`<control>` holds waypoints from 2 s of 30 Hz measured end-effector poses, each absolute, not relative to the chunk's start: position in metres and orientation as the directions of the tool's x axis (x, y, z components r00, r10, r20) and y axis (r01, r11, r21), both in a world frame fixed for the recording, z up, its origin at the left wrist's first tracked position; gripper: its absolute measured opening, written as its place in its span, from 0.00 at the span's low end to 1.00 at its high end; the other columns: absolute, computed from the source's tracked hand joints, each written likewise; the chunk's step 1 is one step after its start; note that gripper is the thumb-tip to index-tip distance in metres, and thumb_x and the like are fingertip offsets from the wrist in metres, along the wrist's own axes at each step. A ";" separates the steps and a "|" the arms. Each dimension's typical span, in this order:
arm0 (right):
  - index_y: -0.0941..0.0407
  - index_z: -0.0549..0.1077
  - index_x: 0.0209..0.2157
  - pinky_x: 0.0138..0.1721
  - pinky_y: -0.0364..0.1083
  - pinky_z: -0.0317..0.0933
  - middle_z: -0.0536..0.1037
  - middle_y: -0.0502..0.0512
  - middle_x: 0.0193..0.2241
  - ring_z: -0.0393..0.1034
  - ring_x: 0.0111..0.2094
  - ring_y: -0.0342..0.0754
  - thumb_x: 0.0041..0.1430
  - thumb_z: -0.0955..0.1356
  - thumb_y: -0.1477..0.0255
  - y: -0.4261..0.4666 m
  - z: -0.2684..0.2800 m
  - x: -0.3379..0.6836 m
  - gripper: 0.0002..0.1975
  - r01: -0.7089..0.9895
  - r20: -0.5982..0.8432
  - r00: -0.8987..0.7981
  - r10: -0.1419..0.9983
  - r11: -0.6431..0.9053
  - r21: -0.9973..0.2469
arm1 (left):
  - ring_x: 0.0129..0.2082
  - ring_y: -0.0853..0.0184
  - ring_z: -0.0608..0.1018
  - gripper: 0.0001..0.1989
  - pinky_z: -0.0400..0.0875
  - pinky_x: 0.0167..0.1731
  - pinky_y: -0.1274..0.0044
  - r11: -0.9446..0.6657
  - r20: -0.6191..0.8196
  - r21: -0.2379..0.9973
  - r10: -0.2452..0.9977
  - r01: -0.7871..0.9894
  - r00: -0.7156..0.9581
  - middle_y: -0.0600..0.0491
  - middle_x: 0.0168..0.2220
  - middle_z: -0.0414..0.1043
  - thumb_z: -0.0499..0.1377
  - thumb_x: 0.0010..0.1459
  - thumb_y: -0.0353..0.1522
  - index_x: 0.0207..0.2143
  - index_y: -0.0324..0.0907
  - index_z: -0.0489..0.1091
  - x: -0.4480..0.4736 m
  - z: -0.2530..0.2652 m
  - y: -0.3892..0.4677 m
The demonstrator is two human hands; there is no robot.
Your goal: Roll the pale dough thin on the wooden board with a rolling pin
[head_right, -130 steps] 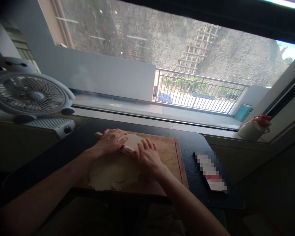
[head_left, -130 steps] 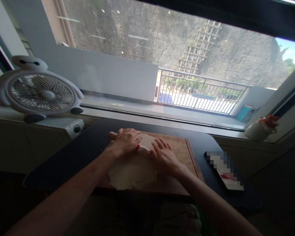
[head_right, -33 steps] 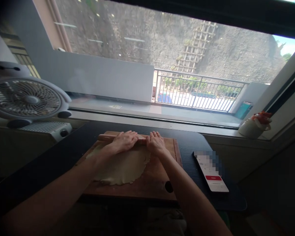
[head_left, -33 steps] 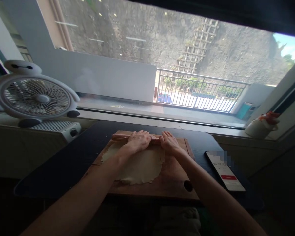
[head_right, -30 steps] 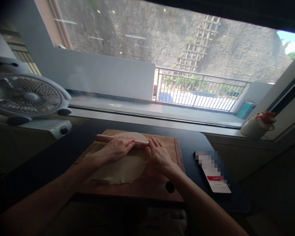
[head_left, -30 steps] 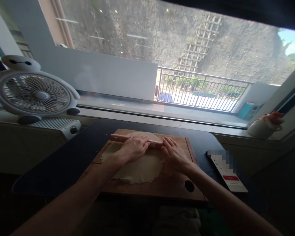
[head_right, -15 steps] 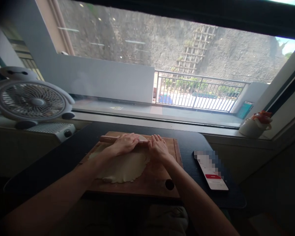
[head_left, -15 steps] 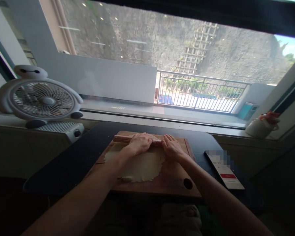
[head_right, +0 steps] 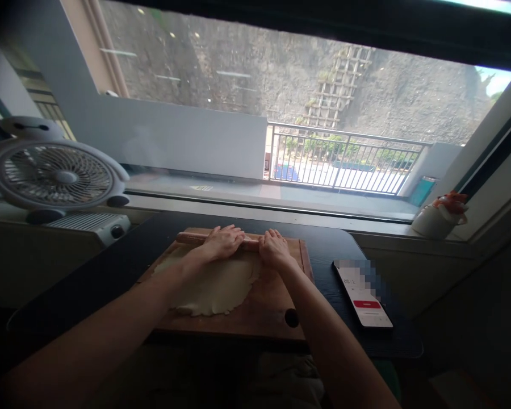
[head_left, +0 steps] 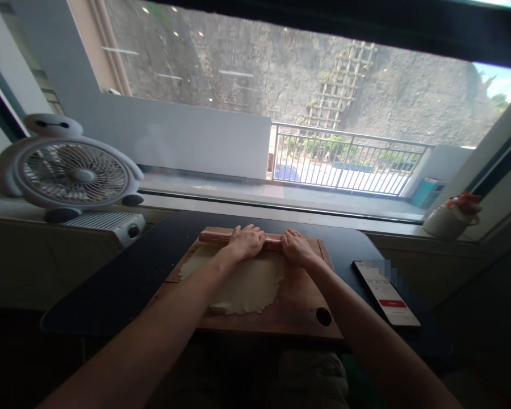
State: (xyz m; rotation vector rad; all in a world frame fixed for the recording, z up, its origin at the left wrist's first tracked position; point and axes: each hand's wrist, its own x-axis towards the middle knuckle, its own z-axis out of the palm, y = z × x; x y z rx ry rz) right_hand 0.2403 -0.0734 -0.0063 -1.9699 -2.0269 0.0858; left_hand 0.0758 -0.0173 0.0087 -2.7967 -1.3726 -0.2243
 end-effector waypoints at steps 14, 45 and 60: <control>0.59 0.58 0.60 0.61 0.57 0.42 0.54 0.60 0.63 0.43 0.64 0.53 0.66 0.51 0.63 -0.088 -0.008 0.238 0.26 0.957 0.094 -0.027 0.995 0.053 -0.287 | 0.63 0.60 0.55 0.26 0.45 0.60 0.60 -0.614 0.133 0.057 0.786 0.787 0.603 0.45 0.63 0.55 0.39 0.65 0.39 0.60 0.38 0.57 0.054 -0.007 -0.030; 0.59 0.59 0.60 0.62 0.51 0.42 0.61 0.59 0.60 0.53 0.61 0.50 0.66 0.53 0.69 -0.210 -0.025 0.223 0.23 0.952 0.377 -0.188 0.907 0.262 -0.155 | 0.56 0.62 0.66 0.20 0.54 0.58 0.67 -0.763 0.398 0.114 0.622 0.636 0.674 0.49 0.56 0.66 0.46 0.62 0.32 0.54 0.41 0.66 0.012 -0.007 -0.121; 0.56 0.62 0.58 0.61 0.55 0.41 0.60 0.56 0.61 0.46 0.63 0.50 0.67 0.52 0.66 -0.121 -0.025 0.236 0.23 0.958 0.230 -0.089 0.969 0.146 -0.245 | 0.60 0.60 0.61 0.22 0.52 0.58 0.62 -0.611 0.327 0.054 0.758 0.790 0.564 0.48 0.58 0.64 0.42 0.64 0.39 0.55 0.42 0.64 0.049 -0.014 -0.077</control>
